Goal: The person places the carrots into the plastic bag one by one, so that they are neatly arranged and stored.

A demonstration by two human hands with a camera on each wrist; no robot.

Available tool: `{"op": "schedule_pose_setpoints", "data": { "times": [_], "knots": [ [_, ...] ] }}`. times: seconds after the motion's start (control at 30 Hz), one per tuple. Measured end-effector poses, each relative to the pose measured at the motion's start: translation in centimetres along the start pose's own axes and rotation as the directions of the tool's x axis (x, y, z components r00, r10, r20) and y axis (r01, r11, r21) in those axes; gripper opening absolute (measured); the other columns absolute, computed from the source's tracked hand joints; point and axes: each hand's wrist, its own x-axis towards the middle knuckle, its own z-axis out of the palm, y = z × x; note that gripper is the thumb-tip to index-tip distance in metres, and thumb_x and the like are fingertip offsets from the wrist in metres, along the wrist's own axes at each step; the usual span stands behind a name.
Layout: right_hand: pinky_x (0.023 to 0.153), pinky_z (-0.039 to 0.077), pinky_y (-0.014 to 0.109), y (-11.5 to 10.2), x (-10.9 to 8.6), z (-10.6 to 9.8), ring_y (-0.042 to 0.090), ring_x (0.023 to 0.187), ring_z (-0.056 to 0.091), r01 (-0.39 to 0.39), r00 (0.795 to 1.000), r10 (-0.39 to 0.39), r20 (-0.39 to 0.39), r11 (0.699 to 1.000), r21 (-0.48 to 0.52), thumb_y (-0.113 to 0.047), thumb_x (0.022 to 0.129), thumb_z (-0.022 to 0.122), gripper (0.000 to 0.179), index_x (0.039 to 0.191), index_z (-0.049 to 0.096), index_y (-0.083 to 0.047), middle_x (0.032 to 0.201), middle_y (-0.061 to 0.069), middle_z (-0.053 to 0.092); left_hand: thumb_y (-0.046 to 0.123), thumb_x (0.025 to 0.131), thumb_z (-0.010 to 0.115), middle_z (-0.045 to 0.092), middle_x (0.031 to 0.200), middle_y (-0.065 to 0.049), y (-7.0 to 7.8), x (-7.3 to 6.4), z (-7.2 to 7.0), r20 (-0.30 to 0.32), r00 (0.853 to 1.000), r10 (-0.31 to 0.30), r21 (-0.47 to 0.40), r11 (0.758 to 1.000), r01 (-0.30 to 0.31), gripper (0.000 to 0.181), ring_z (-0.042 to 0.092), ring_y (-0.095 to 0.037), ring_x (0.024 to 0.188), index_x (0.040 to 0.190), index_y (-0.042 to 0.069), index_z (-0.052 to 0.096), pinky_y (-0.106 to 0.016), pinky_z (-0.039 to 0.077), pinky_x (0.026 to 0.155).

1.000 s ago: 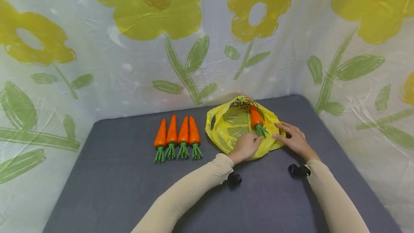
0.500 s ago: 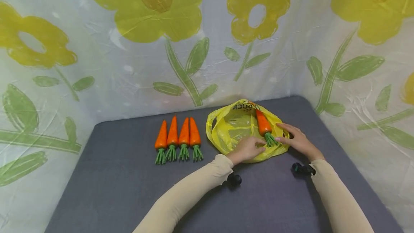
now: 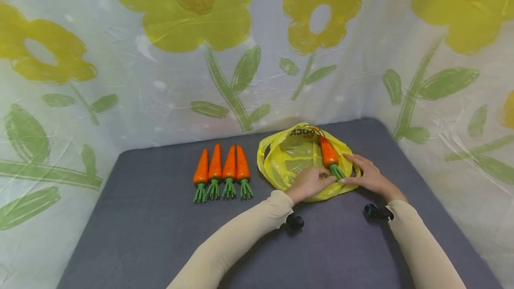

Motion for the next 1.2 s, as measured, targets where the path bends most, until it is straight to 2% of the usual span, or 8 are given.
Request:
{"op": "schedule_pose_setpoints", "data": {
  "times": [0.07,0.17,0.27,0.43,0.63,0.77,0.97,1.2],
  "knots": [
    [0.102,0.011,0.08,0.1,-0.1,0.1,0.059,0.143,0.009,-0.003,1.0,0.003,-0.002,1.0,-0.015,-0.04,0.087,0.073,0.092,0.158,0.023,-0.011,0.161,0.032,0.014,0.056,0.096,0.054,0.07,0.081,0.015,0.3,0.3,0.1,-0.001,0.999,-0.04,-0.086,0.995,0.04,0.037,0.061,-0.002,0.072,0.091,0.026,0.075,-0.025,0.044,0.073],
    [0.104,0.009,0.079,0.2,-0.2,0.3,0.058,0.144,0.009,-0.002,1.0,0.001,-0.009,0.999,-0.044,-0.042,0.084,0.075,0.095,0.158,0.024,-0.009,0.16,0.031,0.016,0.058,0.094,0.057,0.048,0.053,0.011,0.8,0.8,0.2,0.014,0.993,-0.113,-0.186,0.976,0.114,0.049,0.039,-0.004,0.046,0.062,0.02,0.061,-0.021,0.033,0.048],
    [0.106,0.007,0.077,0.1,-0.2,0.6,0.057,0.144,0.009,0.002,1.0,-0.003,-0.021,0.998,-0.064,-0.043,0.082,0.076,0.097,0.157,0.025,-0.007,0.16,0.03,0.017,0.06,0.092,0.058,0.037,0.045,0.007,1.6,1.3,0.4,0.006,0.984,-0.176,-0.161,0.971,0.174,0.058,0.032,-0.008,0.039,0.052,0.019,0.049,-0.023,0.027,0.043],
    [0.107,0.006,0.076,0.0,0.0,0.9,0.057,0.145,0.009,-0.001,1.0,-0.001,-0.029,0.998,-0.067,-0.044,0.081,0.077,0.098,0.156,0.027,-0.006,0.16,0.03,0.017,0.065,0.085,0.063,0.07,0.078,0.003,2.8,1.9,0.4,-0.046,0.946,-0.321,-0.087,0.945,0.316,0.049,0.061,-0.013,0.063,0.084,0.017,0.073,-0.028,0.045,0.056],
    [0.108,0.006,0.075,0.0,0.1,1.0,0.056,0.145,0.009,-0.008,0.999,0.005,-0.037,0.997,-0.081,-0.046,0.081,0.077,0.098,0.156,0.027,-0.006,0.161,0.029,0.017,0.064,0.086,0.064,0.073,0.101,-0.001,2.5,2.4,0.6,-0.084,0.917,-0.389,-0.135,0.916,0.377,0.059,0.068,-0.018,0.086,0.112,0.012,0.068,-0.031,0.053,0.073],
    [0.108,0.005,0.075,0.2,0.0,0.7,0.055,0.146,0.008,-0.025,0.999,0.022,-0.04,0.996,-0.082,-0.047,0.082,0.076,0.099,0.157,0.025,-0.008,0.162,0.028,0.016,0.067,0.087,0.06,0.07,0.109,-0.003,2.1,3.0,0.6,-0.098,0.916,-0.39,-0.185,0.911,0.369,0.067,0.067,-0.02,0.094,0.124,0.011,0.06,-0.033,0.054,0.08],
    [0.109,0.005,0.075,0.1,0.0,0.7,0.054,0.146,0.008,-0.027,0.999,0.024,-0.046,0.996,-0.082,-0.048,0.081,0.077,0.099,0.156,0.028,-0.008,0.161,0.028,0.017,0.067,0.085,0.062,0.07,0.101,-0.001,1.6,3.7,0.5,-0.135,0.929,-0.346,-0.184,0.93,0.319,0.062,0.067,-0.019,0.084,0.115,0.013,0.064,-0.032,0.053,0.072],
    [0.109,0.007,0.075,-0.1,0.0,1.0,0.054,0.146,0.01,-0.028,0.998,0.023,-0.054,0.995,-0.096,-0.048,0.079,0.078,0.099,0.156,0.029,-0.008,0.161,0.028,0.018,0.064,0.084,0.066,0.071,0.097,-0.001,1.6,4.3,1.2,-0.209,0.921,-0.328,-0.131,0.943,0.306,0.059,0.068,-0.018,0.081,0.114,0.013,0.063,-0.031,0.053,0.071]
  ]
}}
